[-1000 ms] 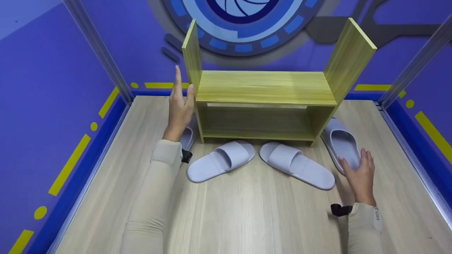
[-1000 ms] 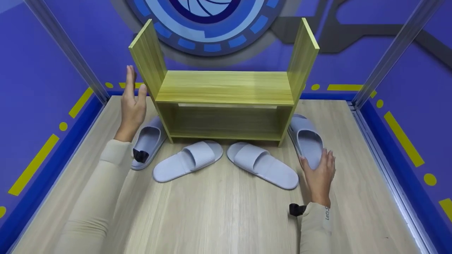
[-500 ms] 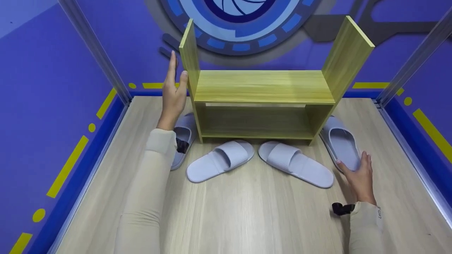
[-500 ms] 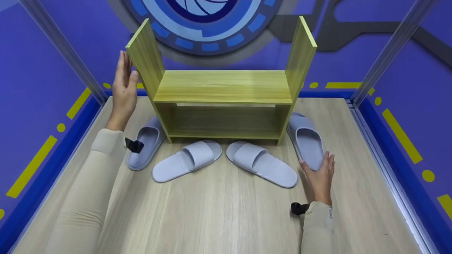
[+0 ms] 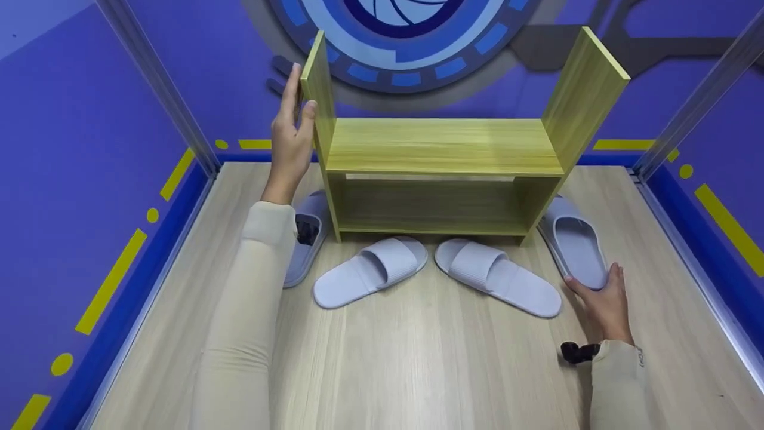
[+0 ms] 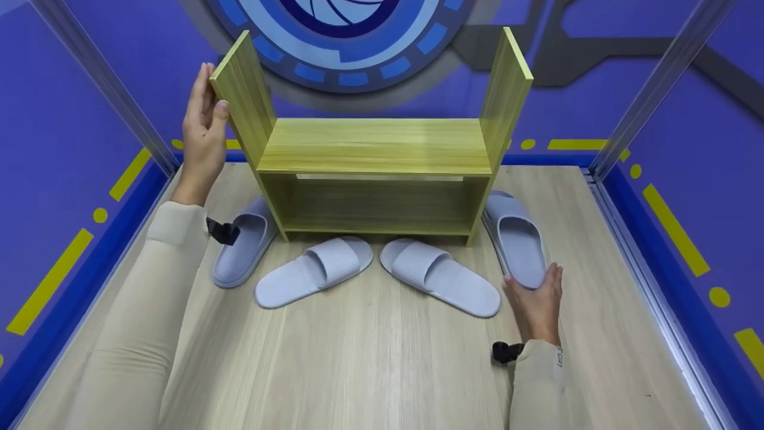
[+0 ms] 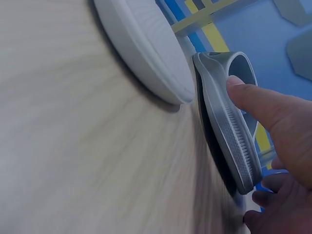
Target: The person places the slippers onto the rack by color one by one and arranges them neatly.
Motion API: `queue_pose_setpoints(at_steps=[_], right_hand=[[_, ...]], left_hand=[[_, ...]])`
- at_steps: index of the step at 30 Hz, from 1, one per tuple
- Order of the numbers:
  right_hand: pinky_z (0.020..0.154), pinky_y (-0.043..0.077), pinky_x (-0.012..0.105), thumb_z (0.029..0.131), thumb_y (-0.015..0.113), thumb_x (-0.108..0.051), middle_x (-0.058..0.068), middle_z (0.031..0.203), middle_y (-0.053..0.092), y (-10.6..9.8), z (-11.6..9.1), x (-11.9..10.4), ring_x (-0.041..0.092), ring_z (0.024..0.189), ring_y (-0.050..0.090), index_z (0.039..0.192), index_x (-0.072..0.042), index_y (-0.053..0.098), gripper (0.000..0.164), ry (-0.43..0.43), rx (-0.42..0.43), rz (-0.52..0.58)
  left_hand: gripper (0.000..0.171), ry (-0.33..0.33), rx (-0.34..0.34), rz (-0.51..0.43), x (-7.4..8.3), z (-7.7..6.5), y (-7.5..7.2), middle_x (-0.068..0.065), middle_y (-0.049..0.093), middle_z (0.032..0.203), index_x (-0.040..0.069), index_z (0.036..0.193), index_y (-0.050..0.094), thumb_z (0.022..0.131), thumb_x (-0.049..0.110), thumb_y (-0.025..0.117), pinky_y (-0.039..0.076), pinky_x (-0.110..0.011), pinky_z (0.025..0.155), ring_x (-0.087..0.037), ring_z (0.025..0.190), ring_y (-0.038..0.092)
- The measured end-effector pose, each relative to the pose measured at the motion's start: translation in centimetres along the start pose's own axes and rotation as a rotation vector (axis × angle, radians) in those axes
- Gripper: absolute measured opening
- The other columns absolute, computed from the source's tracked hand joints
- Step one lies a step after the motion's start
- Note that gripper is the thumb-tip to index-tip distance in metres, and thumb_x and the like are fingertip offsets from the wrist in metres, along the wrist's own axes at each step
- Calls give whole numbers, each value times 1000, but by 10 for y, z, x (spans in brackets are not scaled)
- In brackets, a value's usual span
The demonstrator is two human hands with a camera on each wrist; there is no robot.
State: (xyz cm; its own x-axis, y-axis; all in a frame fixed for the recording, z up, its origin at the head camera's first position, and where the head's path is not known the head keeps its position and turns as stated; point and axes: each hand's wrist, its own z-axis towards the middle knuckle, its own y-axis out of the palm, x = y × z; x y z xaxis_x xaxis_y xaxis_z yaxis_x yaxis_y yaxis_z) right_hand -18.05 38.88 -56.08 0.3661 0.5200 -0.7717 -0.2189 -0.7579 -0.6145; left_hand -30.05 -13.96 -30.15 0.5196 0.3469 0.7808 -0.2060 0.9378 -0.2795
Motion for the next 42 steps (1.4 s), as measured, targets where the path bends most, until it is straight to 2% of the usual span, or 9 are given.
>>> queue_pose_setpoints(at_steps=[4,6,13,16,19,23,28,34,42], right_hand=[[120,1,50,87,67,-42,21,156,-22,1,-1,1,39,146,-12,149,0,-17,113,-5,-16,22],[120,1,49,87,67,-41,21,156,-21,1,-1,1,40,146,-11,149,1,-16,112,-6,-21,21],[119,3,54,88,66,-43,26,155,-20,1,3,0,46,145,-7,148,4,-17,112,-1,-46,-39],[118,6,55,87,67,-42,28,156,-15,2,4,-1,47,145,-2,149,5,-15,112,-8,-41,-54],[118,11,56,86,69,-40,30,157,-6,3,4,-1,48,145,5,150,6,-10,112,-19,-21,-58],[117,15,56,85,70,-39,33,156,3,4,3,-1,48,143,13,151,7,-6,110,-28,3,-61],[118,13,55,86,69,-37,33,156,2,6,1,-1,48,144,11,150,7,-6,109,-24,15,-66],[117,14,56,85,71,-37,33,156,3,7,0,1,48,143,12,150,7,-5,109,-17,34,-82],[117,16,55,83,73,-38,26,159,5,10,-5,2,45,145,13,154,-3,0,108,9,71,-36]], left_hand=[[57,43,-6,14,-14,9,1,-1,25,159,14,155,19,103,19,43,35,-24,111,-8,141,34],[57,64,-11,17,-16,12,1,0,26,159,14,155,20,103,20,42,37,-24,110,-7,139,36],[47,228,21,-48,-20,16,0,-10,31,157,3,145,39,101,16,44,32,-26,114,-11,142,33],[44,262,29,-75,-21,18,-2,-13,36,153,0,141,44,100,14,46,33,-27,113,-12,141,37],[44,262,38,-94,-22,20,-3,-13,40,151,0,140,46,99,13,48,36,-27,111,-12,138,40],[44,231,60,-129,-22,21,-2,-12,43,149,0,139,48,97,12,51,39,-27,109,-13,136,44],[43,190,94,-171,-23,19,2,-11,45,148,1,139,49,96,10,53,39,-27,109,-14,135,45],[43,200,104,-151,-26,18,2,-10,45,148,2,138,51,97,12,53,41,-27,107,-12,134,46],[43,203,110,-139,-25,18,2,-9,46,148,2,138,51,96,13,53,42,-27,107,-11,132,48]])
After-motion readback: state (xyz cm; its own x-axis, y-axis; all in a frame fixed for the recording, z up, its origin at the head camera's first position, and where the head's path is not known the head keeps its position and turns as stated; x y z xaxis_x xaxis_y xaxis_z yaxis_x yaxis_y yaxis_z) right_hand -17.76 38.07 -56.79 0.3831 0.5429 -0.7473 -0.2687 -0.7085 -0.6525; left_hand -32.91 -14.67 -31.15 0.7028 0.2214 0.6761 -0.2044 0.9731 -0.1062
